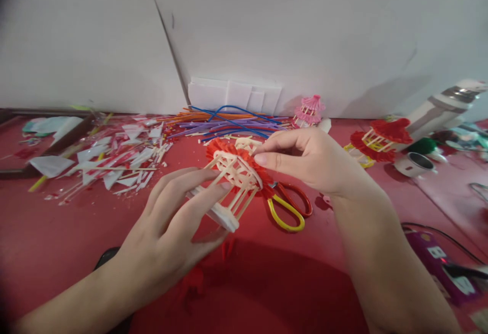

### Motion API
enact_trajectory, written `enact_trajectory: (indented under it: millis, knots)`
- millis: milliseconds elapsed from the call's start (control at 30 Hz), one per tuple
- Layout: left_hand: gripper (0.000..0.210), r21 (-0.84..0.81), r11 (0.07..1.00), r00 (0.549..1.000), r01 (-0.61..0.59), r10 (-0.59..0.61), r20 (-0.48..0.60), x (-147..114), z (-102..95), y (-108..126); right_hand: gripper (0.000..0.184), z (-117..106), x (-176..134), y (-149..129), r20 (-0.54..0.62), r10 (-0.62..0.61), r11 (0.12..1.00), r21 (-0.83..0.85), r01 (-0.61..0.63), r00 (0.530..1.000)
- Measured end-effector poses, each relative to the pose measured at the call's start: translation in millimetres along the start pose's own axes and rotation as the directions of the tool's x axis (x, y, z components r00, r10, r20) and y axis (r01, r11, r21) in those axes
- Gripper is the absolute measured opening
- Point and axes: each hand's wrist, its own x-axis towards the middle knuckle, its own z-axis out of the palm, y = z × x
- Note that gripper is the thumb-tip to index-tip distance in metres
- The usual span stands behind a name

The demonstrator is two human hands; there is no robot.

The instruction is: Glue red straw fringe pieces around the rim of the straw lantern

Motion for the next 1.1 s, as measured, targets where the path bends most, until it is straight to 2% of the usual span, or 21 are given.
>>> enact_trajectory:
  millis: [233, 500, 633, 800, 1100]
  knots:
    - [0.057, 0.012, 1.0, 1.0, -0.012, 0.012, -0.001, 2, 1.8, 0, 0.034, 0, 0, -2, 0.031, 0.049, 0.998, -0.05, -0.048, 0.998]
    - [0.058, 0.027, 0.999, 0.999, -0.027, 0.028, -0.024, 1, 1.7, 0, 0.036, 4, -1, -4, -0.003, 0.096, 0.993, -0.067, -0.096, 0.995]
    - [0.057, 0.035, 0.998, 0.998, -0.045, 0.046, -0.03, 2, 0.7, -1, 0.034, 5, -1, -5, -0.012, 0.083, 0.992, -0.099, -0.083, 0.997]
    - [0.057, 0.05, 0.998, 0.998, -0.039, 0.04, -0.039, 2, 0.5, -1, 0.041, 5, -1, -5, 0.004, 0.079, 0.98, -0.185, -0.077, 0.997]
    - [0.059, 0.066, 0.996, 0.998, -0.054, 0.055, -0.012, 4, 1.6, 0, 0.039, 9, -1, -6, 0.075, 0.038, 0.979, -0.201, -0.022, 0.996]
